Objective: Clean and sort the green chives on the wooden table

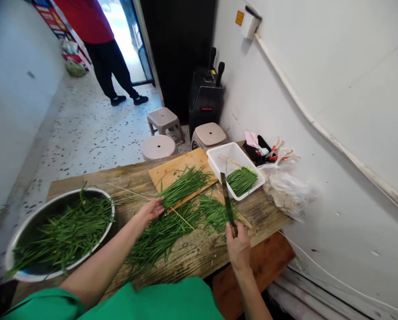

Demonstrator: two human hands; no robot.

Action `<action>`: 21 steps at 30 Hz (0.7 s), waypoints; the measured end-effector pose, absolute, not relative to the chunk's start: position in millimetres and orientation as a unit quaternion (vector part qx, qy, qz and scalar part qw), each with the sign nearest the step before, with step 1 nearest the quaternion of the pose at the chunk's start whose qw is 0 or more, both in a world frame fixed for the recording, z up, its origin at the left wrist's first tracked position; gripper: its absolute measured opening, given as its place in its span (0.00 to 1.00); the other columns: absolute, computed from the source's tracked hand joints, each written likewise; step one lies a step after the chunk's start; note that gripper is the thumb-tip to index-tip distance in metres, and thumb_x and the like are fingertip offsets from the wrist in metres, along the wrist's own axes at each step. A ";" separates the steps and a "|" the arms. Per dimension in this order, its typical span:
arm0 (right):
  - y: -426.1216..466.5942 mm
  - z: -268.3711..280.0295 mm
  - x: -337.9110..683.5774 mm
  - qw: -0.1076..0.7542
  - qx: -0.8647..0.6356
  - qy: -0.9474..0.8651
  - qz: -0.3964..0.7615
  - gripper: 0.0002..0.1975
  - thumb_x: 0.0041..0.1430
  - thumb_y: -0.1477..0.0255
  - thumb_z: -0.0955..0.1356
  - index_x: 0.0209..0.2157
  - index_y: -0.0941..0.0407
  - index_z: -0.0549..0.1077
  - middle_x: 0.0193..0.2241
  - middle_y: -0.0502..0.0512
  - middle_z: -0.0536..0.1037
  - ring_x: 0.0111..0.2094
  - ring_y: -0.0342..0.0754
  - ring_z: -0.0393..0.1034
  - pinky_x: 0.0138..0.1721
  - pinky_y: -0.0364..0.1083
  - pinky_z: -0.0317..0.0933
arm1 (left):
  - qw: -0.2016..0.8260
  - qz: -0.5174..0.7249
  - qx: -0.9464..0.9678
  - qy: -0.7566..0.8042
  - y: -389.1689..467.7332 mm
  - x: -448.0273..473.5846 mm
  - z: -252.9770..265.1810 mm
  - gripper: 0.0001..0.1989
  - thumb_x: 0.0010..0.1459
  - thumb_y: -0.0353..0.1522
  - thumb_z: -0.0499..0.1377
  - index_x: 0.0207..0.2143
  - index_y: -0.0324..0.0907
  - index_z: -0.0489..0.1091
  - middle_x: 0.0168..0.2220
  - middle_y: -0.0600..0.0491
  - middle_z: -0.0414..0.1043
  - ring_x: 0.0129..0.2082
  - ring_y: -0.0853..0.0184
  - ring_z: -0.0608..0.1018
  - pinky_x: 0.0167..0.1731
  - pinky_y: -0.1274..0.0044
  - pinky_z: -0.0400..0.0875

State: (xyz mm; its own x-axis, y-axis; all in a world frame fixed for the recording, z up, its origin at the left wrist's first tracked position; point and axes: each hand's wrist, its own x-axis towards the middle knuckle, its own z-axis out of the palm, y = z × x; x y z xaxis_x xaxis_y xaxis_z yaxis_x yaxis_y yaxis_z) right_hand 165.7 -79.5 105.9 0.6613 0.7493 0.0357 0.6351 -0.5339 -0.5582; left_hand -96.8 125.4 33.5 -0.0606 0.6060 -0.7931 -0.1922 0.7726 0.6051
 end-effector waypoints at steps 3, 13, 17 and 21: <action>-51.3 97.9 147.9 0.263 -0.829 -0.467 0.161 0.23 0.55 0.55 0.59 0.36 0.59 0.71 0.26 0.58 0.76 0.26 0.48 0.69 0.28 0.42 0.58 | 0.610 0.286 0.186 0.715 105.4 -112.3 24.0 0.11 0.44 0.31 0.61 0.32 0.36 0.66 0.30 0.47 0.73 0.32 0.64 0.76 0.34 0.73 0.70; 3.5 73.2 113.0 0.180 -0.772 -0.562 0.238 0.16 0.58 0.60 0.58 0.34 0.56 0.69 0.21 0.50 0.72 0.21 0.42 0.65 0.23 0.39 0.51 | 0.094 0.107 0.804 0.578 91.2 -71.7 5.7 0.49 0.44 0.49 0.57 0.59 0.24 0.44 0.60 0.32 0.44 0.61 0.51 0.46 0.57 0.63 0.41; 14.1 68.6 114.9 0.136 -0.771 -0.577 0.231 0.15 0.59 0.61 0.57 0.33 0.56 0.68 0.21 0.50 0.72 0.22 0.43 0.67 0.24 0.39 0.50 | 0.076 0.066 0.799 0.593 117.2 -54.6 -6.3 0.47 0.47 0.49 0.54 0.59 0.23 0.45 0.58 0.32 0.49 0.59 0.51 0.51 0.57 0.64 0.42; 22.9 65.1 116.0 0.101 -0.751 -0.614 0.220 0.14 0.60 0.62 0.57 0.34 0.56 0.67 0.24 0.52 0.74 0.25 0.44 0.68 0.25 0.39 0.50 | 0.065 0.060 0.792 0.604 128.6 -48.5 -10.2 0.40 0.52 0.45 0.51 0.58 0.24 0.47 0.55 0.33 0.55 0.56 0.51 0.57 0.54 0.66 0.47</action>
State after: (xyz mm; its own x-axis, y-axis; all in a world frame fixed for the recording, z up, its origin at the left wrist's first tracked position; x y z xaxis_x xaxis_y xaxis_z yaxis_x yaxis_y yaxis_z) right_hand 116.0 22.9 65.1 0.1495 0.9669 -0.2066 0.8776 -0.2260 -0.4227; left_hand -48.5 128.6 -10.2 0.2627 0.9648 0.0154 0.9492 -0.2613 0.1755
